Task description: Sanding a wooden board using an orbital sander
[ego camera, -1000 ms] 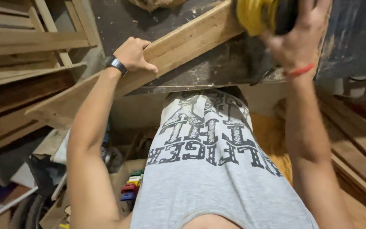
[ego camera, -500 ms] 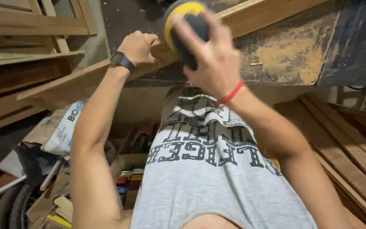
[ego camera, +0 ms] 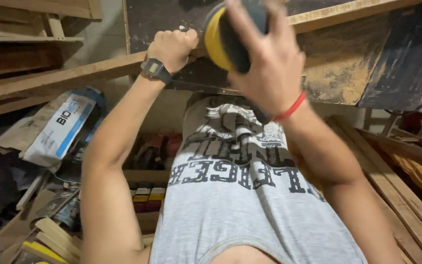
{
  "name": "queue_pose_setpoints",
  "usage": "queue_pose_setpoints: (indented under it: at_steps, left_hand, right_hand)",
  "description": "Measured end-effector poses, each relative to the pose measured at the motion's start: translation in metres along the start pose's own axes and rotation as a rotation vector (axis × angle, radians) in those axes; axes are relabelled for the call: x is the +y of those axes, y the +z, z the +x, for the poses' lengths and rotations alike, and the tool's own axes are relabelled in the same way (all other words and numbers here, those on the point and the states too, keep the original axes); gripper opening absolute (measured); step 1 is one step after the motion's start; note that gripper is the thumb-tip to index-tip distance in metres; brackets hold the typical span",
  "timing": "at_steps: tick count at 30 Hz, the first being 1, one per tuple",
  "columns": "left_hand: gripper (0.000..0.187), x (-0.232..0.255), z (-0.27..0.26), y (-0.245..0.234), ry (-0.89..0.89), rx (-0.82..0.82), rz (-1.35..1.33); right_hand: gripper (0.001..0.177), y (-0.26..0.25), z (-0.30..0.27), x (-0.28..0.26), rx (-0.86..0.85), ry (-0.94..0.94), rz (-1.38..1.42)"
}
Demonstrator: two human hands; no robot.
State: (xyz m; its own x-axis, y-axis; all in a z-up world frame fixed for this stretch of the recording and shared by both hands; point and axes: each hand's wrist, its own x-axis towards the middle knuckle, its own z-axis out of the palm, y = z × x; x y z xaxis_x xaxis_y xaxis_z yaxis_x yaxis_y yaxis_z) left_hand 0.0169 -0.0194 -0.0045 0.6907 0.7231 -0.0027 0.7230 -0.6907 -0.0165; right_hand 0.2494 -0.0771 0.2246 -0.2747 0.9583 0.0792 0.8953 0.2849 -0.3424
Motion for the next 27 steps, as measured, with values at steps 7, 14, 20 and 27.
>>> queue_pose_setpoints:
  at_steps: [7, 14, 20, 27]
  left_hand:
    - [0.029, 0.020, -0.011, 0.003, -0.077, 0.276, 0.160]
    - [0.011, 0.023, -0.013, -0.014, -0.046, 0.170, 0.067]
    - [0.017, 0.021, -0.021, -0.022, -0.031, 0.204, 0.128]
    - [0.015, 0.025, -0.022, -0.021, -0.028, 0.128, 0.165]
  right_hand:
    - [0.073, -0.018, 0.004, 0.048, 0.049, -0.049, -0.169]
    - [0.083, -0.020, 0.006, -0.018, -0.108, 0.052, -0.027]
    - [0.053, -0.009, 0.016, 0.031, 0.160, 0.082, -0.083]
    - [0.094, -0.024, -0.022, 0.022, -0.070, 0.175, -0.038]
